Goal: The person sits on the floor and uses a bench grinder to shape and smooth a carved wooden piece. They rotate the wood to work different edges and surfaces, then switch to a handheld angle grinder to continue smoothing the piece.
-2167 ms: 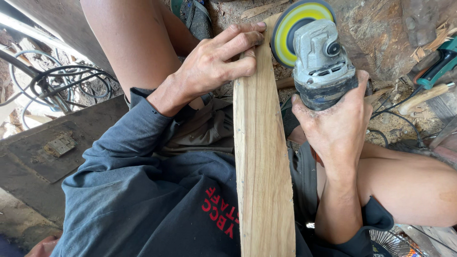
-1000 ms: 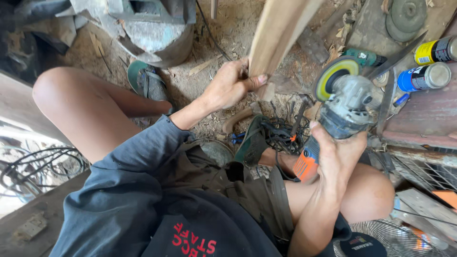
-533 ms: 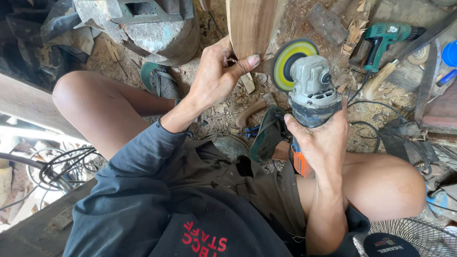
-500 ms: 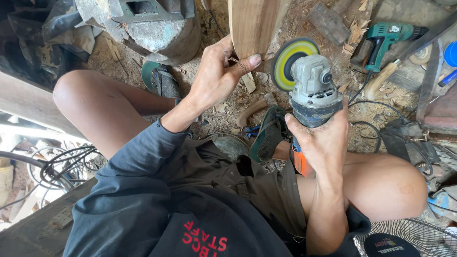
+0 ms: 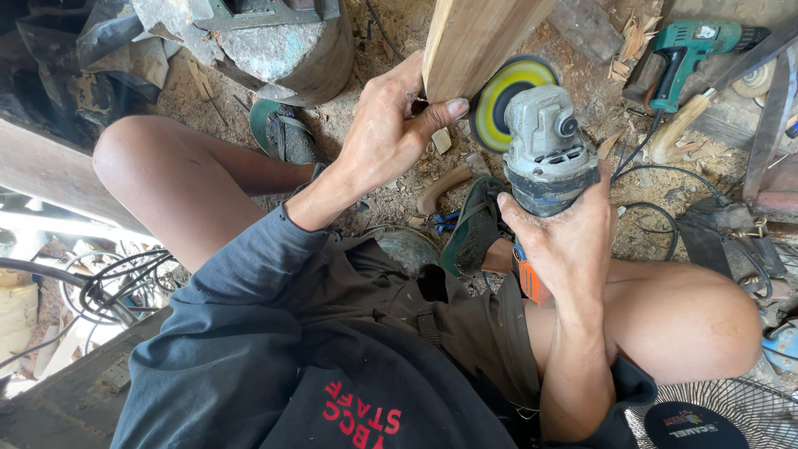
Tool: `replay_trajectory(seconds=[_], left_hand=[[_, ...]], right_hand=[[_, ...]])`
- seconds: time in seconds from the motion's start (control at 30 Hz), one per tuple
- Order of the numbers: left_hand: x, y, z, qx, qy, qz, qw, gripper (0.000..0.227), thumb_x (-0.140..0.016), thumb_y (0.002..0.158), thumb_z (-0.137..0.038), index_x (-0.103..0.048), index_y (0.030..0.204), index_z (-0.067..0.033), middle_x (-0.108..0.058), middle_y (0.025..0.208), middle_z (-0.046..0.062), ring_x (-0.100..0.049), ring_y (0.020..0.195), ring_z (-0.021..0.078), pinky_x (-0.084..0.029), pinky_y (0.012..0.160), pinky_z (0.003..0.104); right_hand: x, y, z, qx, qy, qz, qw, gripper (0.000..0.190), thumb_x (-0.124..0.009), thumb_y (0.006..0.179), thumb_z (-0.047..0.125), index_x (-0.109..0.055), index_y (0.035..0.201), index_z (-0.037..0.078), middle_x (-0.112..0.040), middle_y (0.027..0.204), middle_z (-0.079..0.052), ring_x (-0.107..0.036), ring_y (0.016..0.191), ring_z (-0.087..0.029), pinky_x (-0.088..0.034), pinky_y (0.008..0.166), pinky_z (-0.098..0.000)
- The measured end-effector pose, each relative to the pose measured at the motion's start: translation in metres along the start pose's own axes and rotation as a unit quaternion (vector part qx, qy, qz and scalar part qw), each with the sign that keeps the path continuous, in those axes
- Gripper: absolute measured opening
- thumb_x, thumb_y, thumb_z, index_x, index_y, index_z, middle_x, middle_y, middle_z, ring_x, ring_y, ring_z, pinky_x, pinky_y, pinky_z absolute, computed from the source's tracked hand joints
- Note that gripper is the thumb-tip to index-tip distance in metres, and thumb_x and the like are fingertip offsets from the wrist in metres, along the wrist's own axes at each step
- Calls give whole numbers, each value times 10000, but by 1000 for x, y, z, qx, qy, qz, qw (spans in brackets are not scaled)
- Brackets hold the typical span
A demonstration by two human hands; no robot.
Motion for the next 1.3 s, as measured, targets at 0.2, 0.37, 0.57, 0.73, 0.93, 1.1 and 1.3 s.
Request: replay_trajectory(seconds=[0.2, 0.37, 0.57, 0.73, 0.93, 1.1, 1.3], left_hand=[[-1, 0, -7, -26, 27, 7, 999, 363, -752, 1026, -169, -616, 1318, -1, -697, 1181, 157, -730, 1032, 275, -581, 864, 393], [3, -5, -9, -21, 30, 21, 999, 353, -748, 1037, -159, -617, 1333, -19, -708, 1204, 150, -734, 1080, 255, -594, 901, 387], [-3, -18, 21, 96, -171, 126, 972, 355, -711, 1047, -181, -628, 1356, -27, -750, 1215, 139, -721, 1132, 233, -599, 1007, 408], [-22, -13, 23, 142, -386, 155, 898, 683, -776, 907, -223, -419, 1476, -101, -601, 1382, 19, -571, 1305, 144, -464, 1126, 363], [-50, 8, 43, 146, -482, 47, 863, 656, -796, 949, -224, -480, 1494, -40, -681, 1345, 109, -627, 1267, 201, -473, 1173, 432], [-36, -3, 65, 200, -483, 21, 852, 636, -767, 970, -239, -495, 1505, -31, -698, 1311, 110, -638, 1249, 210, -501, 1150, 424], [-21, -3, 55, 177, -518, 69, 834, 685, -795, 911, -246, -456, 1491, -111, -682, 1335, 37, -638, 1261, 143, -511, 1142, 373]], right_hand=[[3, -1, -5, -9, -35, -7, 999, 689, -912, 782, 146, -514, 1310, -49, -752, 1132, -164, -752, 1030, -239, -568, 932, -368], [12, 2, -21, -33, -30, -43, 998, 646, -919, 815, 149, -519, 1281, -50, -744, 1166, -165, -754, 1048, -243, -577, 955, -361], [27, 2, -28, -12, 1, -83, 996, 642, -903, 824, 77, -526, 1328, -51, -716, 1184, -133, -692, 1045, -201, -550, 969, -338], [31, 6, -33, -23, 96, -101, 990, 603, -862, 812, 14, -534, 1317, -25, -679, 1168, -65, -660, 1021, -151, -546, 945, -287], [36, 4, -42, -48, 128, -126, 983, 568, -838, 798, -64, -571, 1297, -18, -676, 1138, -65, -659, 985, -136, -549, 917, -269], [45, 5, -50, -35, 161, -147, 975, 572, -823, 807, -107, -569, 1312, -19, -681, 1181, -68, -676, 1023, -145, -565, 938, -278], [42, 10, -47, -39, 189, -142, 971, 566, -816, 787, -116, -575, 1288, -8, -691, 1159, -72, -687, 1001, -144, -582, 900, -276]])
Point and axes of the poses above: each hand's wrist, its own y-axis towards the middle knuckle, its own x-axis out of the back of the hand, z = x × y, the point moved 8 cm from there along y, towards the middle knuckle
